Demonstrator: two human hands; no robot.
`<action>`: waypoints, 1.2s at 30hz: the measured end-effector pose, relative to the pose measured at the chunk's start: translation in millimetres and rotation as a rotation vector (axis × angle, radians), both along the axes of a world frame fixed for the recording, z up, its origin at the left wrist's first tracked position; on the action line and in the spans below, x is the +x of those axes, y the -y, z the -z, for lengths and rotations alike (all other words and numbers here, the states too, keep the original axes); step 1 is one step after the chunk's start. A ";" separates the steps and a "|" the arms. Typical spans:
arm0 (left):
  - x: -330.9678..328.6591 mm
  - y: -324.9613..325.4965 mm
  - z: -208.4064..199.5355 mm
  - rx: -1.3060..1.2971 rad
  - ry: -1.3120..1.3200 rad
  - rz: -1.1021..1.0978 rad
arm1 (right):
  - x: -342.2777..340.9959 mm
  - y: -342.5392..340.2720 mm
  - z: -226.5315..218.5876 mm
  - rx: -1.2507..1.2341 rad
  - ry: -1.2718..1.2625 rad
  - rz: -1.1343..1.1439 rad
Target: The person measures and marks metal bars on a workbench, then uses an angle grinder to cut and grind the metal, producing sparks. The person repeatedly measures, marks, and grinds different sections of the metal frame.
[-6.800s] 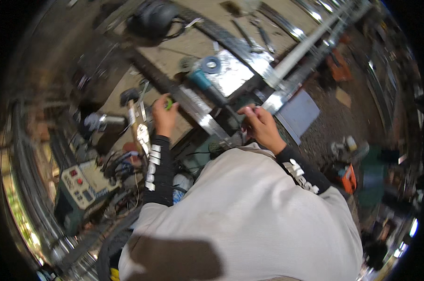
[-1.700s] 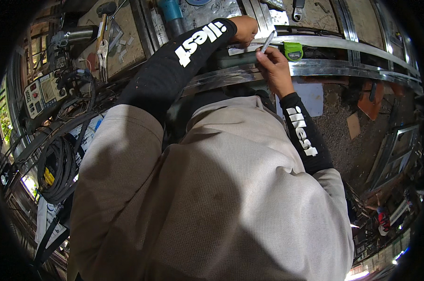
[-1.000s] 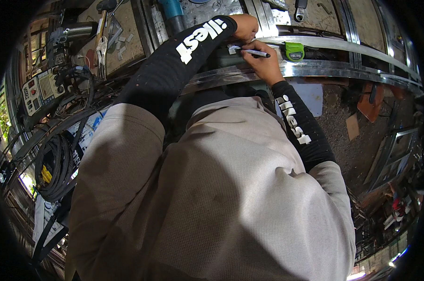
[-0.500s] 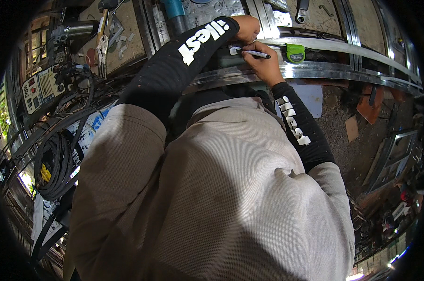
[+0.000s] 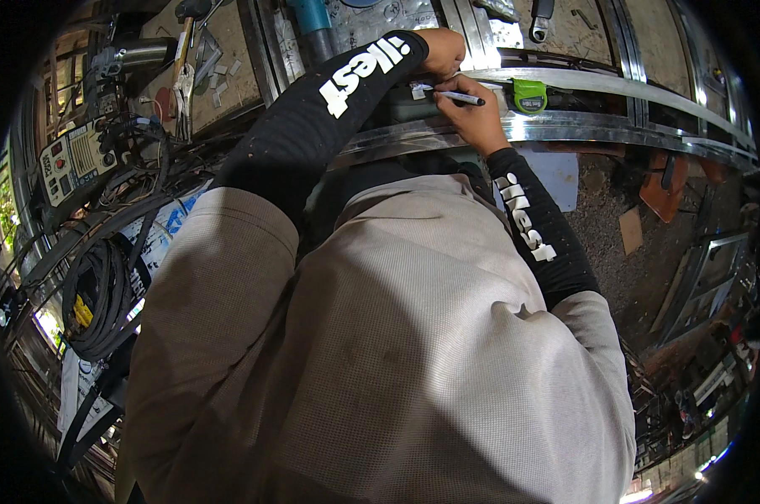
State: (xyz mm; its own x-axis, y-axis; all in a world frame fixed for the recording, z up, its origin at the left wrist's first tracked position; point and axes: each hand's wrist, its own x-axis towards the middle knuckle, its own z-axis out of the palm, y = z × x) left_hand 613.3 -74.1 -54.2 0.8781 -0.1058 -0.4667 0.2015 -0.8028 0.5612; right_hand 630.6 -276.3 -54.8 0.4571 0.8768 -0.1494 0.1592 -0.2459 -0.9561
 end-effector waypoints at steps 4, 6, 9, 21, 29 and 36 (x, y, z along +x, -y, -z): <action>-1.7 2.2 -1.7 -0.029 -0.067 -0.047 | 4.2 5.6 -8.1 -0.037 0.049 -0.022; -3.3 2.8 -3.1 -0.023 -0.050 -0.046 | 8.6 15.1 -17.4 0.110 0.039 0.132; -7.0 4.5 -3.9 -0.054 -0.025 -0.062 | 22.1 40.8 -35.6 0.221 0.245 0.289; -16.8 24.1 -3.9 0.217 0.033 -0.174 | 60.5 65.8 -10.7 -0.198 0.921 0.333; -36.1 51.5 -29.5 0.338 0.165 -0.237 | 68.6 70.0 -11.6 -0.122 0.922 0.273; -46.7 64.4 -56.2 0.445 0.266 -0.189 | 73.5 76.8 -7.5 0.018 0.810 0.228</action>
State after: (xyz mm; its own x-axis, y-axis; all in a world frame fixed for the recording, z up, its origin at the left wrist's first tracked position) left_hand 566.6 -138.5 2.0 0.9564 0.2222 -0.1894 0.2628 -0.9378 0.2267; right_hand 704.0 -353.2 -47.3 0.5836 0.7489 0.3139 0.7458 -0.3414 -0.5721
